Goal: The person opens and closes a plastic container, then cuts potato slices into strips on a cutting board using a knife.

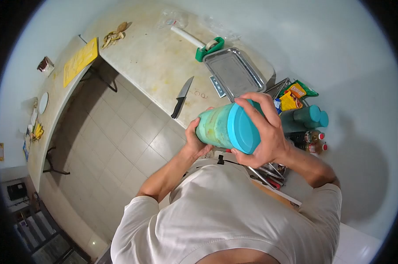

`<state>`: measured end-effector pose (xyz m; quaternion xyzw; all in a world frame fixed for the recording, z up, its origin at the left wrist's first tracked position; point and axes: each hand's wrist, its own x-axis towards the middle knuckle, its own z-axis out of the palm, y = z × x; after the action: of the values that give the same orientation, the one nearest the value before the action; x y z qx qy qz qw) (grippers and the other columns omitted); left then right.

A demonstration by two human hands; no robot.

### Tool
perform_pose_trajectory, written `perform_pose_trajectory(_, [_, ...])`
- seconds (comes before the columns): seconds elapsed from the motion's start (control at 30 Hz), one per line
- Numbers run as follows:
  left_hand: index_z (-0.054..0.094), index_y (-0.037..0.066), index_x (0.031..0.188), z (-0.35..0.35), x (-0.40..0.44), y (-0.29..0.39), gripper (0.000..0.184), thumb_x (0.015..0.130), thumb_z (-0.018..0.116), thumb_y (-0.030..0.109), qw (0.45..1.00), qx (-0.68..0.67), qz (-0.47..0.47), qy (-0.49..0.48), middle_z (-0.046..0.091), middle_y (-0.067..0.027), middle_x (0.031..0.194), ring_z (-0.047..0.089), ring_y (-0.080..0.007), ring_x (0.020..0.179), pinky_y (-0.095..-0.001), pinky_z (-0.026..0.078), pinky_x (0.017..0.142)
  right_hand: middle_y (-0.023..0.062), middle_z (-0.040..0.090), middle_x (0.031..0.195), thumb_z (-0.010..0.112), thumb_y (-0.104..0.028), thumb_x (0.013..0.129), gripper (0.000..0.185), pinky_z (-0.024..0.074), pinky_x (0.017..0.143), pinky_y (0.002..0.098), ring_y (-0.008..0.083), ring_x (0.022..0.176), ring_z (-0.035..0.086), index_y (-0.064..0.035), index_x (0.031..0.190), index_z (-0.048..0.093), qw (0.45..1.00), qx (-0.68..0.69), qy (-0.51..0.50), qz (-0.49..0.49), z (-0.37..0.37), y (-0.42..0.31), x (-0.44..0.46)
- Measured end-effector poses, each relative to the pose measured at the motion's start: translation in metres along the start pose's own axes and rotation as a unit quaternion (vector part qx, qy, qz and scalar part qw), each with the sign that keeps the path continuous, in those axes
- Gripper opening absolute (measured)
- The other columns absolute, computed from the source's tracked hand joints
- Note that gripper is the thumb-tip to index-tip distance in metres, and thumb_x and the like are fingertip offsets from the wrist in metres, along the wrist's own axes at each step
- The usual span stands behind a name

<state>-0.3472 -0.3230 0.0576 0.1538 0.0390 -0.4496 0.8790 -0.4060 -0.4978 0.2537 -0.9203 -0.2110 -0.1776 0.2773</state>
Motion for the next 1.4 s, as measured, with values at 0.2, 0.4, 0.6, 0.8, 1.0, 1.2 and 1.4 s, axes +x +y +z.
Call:
perform_pose_trajectory(0.2, [0.038,0.023,0.151,-0.005,-0.002,0.013,0.076,0.087,0.051,0.062,0.998,0.022,-0.049,-0.013,0.050,-0.0117,0.145,0.058,-0.0371,0.123,-0.0517,0.060,0.081,0.0236,0.050,0.126,0.079,-0.024,0.058,0.079,0.0469,0.092,0.0495,0.0414,0.109,0.053,0.0041,0.128,0.057,0.999,-0.002,-0.014,-0.041,-0.011,-0.006,0.011])
perform_pose_trajectory(0.4, [0.043,0.013,0.147,0.002,-0.013,0.006,0.078,0.087,0.049,0.064,1.000,-0.013,-0.004,0.009,0.053,-0.0146,0.140,0.064,-0.0347,0.110,-0.0453,0.060,0.072,0.0265,0.048,0.133,0.078,-0.026,0.060,0.089,0.0453,0.100,0.0474,0.0426,0.119,0.053,0.0059,0.138,0.050,0.995,-0.018,-0.081,-0.062,-0.011,-0.008,0.030])
perform_pose_trajectory(0.6, [0.038,0.012,0.143,0.006,0.000,0.004,0.078,0.082,0.062,0.056,0.937,0.071,0.343,-0.003,0.050,-0.0111,0.136,0.052,-0.0303,0.128,-0.0484,0.048,0.102,0.0275,0.041,0.142,0.080,-0.040,0.074,0.104,0.0387,0.109,0.0465,0.0440,0.130,0.047,0.0025,0.153,0.028,0.980,-0.006,-0.088,0.177,-0.010,-0.005,0.020])
perform_pose_trajectory(0.8, [0.034,0.018,0.141,0.019,-0.013,-0.001,0.083,0.076,0.069,0.055,0.911,0.130,0.391,0.011,0.050,-0.0095,0.135,0.049,-0.0294,0.131,-0.0483,0.041,0.110,0.0275,0.049,0.131,0.082,-0.045,0.075,0.101,0.0443,0.102,0.0477,0.0428,0.120,0.054,0.0057,0.148,0.033,0.990,0.071,-0.018,0.122,-0.004,0.006,0.027])
perform_pose_trajectory(1.0, [0.033,0.019,0.142,0.014,-0.020,0.002,0.084,0.075,0.071,0.051,0.906,0.155,0.393,-0.011,0.049,-0.0101,0.137,0.048,-0.0312,0.132,-0.0498,0.043,0.108,0.0260,0.050,0.125,0.080,-0.037,0.068,0.097,0.0443,0.097,0.0467,0.0418,0.113,0.054,0.0050,0.144,0.037,0.996,0.067,0.000,0.051,-0.007,0.008,0.026])
perform_pose_trajectory(1.2, [0.032,0.017,0.143,0.027,-0.029,0.013,0.087,0.074,0.073,0.050,0.921,0.153,0.356,-0.034,0.049,-0.0108,0.136,0.049,-0.0316,0.131,-0.0491,0.043,0.108,0.0259,0.049,0.121,0.076,-0.039,0.060,0.099,0.0442,0.094,0.0457,0.0416,0.108,0.053,0.0057,0.140,0.039,0.997,0.073,0.014,0.014,-0.010,0.004,0.025])
perform_pose_trajectory(1.4, [0.034,0.013,0.141,0.045,-0.035,0.026,0.089,0.071,0.074,0.052,0.930,0.164,0.326,-0.054,0.049,-0.0126,0.135,0.051,-0.0319,0.129,-0.0465,0.045,0.107,0.0261,0.049,0.120,0.075,-0.041,0.058,0.100,0.0456,0.092,0.0452,0.0412,0.106,0.055,0.0080,0.138,0.040,0.998,0.047,0.018,-0.025,-0.022,-0.006,0.025])
